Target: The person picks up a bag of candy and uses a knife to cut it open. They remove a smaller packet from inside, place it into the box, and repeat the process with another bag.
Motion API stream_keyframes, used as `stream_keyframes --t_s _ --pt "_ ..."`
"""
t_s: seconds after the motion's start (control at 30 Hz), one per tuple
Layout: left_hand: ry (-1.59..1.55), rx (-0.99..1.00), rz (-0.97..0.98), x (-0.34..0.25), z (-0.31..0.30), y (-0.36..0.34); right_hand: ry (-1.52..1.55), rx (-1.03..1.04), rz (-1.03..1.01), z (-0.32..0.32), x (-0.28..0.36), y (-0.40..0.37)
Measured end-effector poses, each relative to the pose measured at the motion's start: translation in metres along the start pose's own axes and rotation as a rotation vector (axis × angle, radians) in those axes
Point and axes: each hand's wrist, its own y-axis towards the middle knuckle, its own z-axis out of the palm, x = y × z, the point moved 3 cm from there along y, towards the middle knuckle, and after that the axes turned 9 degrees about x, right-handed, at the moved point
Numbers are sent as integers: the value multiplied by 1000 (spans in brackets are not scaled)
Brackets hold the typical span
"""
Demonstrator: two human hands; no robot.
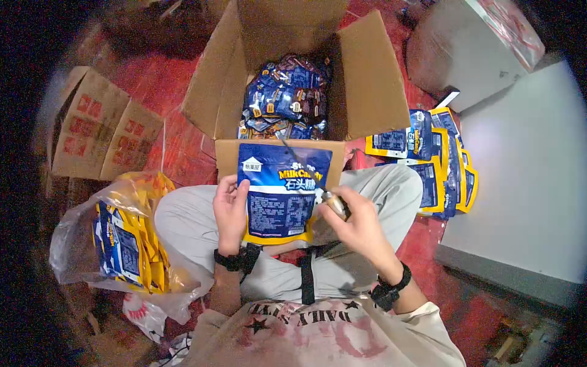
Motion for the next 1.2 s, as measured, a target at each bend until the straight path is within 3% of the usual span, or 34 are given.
stream_keyframes --t_s 0.07,0.2,0.27,0.4,0.43,0.53,0.67,0.8,1.0,1.07,1.2 --pt "-15 3 -20 3 5 -3 30 86 76 0 3 6" --pt "-11 -35 -37 12 8 0 -45 132 5 1 9 19" --pt "-11 -34 -15 12 9 0 -119 94 -148 -1 13 23" --pt "39 -81 5 10 19 -2 -200 159 -58 -5 7 28" --pt "100 -122 18 23 18 -1 -218 151 -134 -6 2 29" --pt "299 -101 -21 26 23 0 -254 227 5 -10 5 31" --pt "305 -30 -16 17 29 1 -343 284 -87 -18 10 34" --pt "456 17 -46 3 29 0 -311 320 -46 -24 22 33" --pt "448 -8 73 2 27 2 -373 324 -140 -25 24 25" --pt "462 -26 108 -1 27 1 -350 351 -67 -26 26 23" --pt "594 26 139 -11 24 2 -385 313 -174 -24 34 21"
